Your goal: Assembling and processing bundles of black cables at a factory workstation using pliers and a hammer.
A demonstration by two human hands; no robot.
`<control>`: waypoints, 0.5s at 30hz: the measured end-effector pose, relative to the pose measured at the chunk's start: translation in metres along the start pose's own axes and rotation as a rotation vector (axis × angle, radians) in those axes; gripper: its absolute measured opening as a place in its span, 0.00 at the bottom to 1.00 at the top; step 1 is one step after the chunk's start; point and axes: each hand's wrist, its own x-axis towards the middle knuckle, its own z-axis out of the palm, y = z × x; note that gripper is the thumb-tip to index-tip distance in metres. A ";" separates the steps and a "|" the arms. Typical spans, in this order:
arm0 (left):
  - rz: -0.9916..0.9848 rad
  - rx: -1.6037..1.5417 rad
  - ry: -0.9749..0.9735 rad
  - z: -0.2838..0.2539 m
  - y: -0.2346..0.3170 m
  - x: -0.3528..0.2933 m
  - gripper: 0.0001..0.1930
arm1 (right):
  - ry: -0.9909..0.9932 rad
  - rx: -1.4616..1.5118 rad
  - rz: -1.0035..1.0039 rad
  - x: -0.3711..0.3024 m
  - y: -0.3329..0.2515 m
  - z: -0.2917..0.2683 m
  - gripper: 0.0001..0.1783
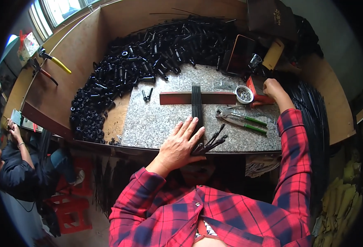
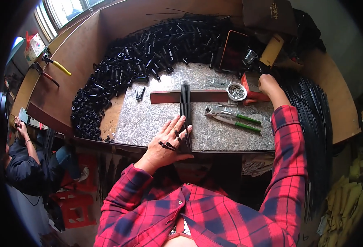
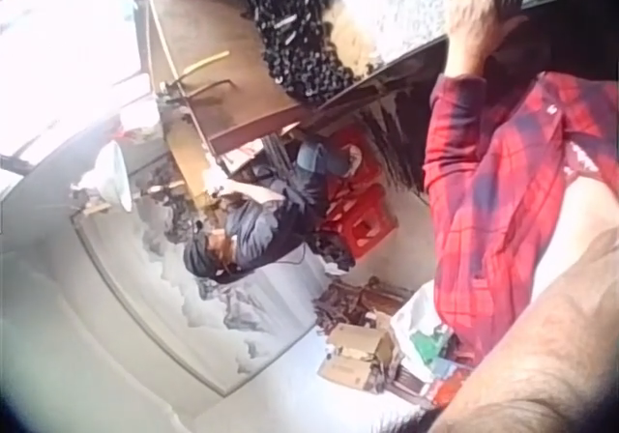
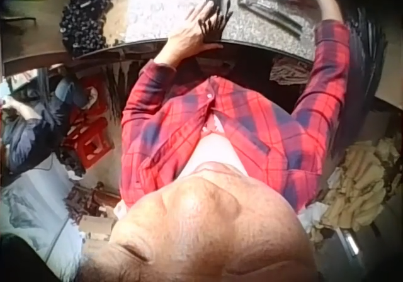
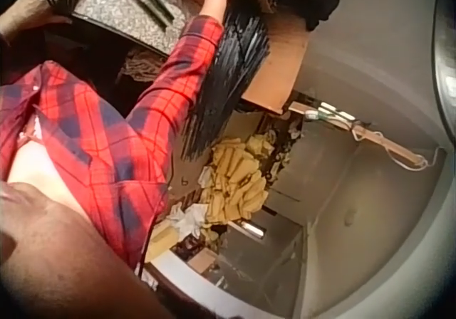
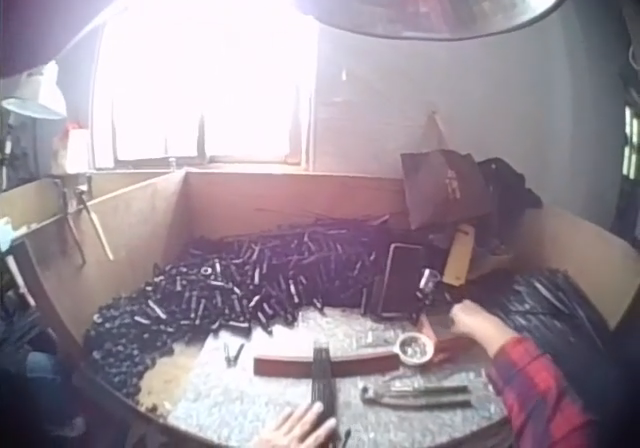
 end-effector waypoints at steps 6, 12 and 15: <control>0.012 -0.001 -0.035 -0.001 -0.002 -0.003 0.46 | 0.035 -0.060 0.027 -0.009 -0.014 -0.008 0.07; 0.009 0.005 -0.051 0.000 0.001 0.002 0.47 | 0.376 0.027 -0.108 -0.024 -0.035 -0.028 0.06; 0.001 0.041 -0.073 -0.003 0.001 0.001 0.47 | 0.438 0.199 -0.262 -0.030 -0.100 -0.040 0.07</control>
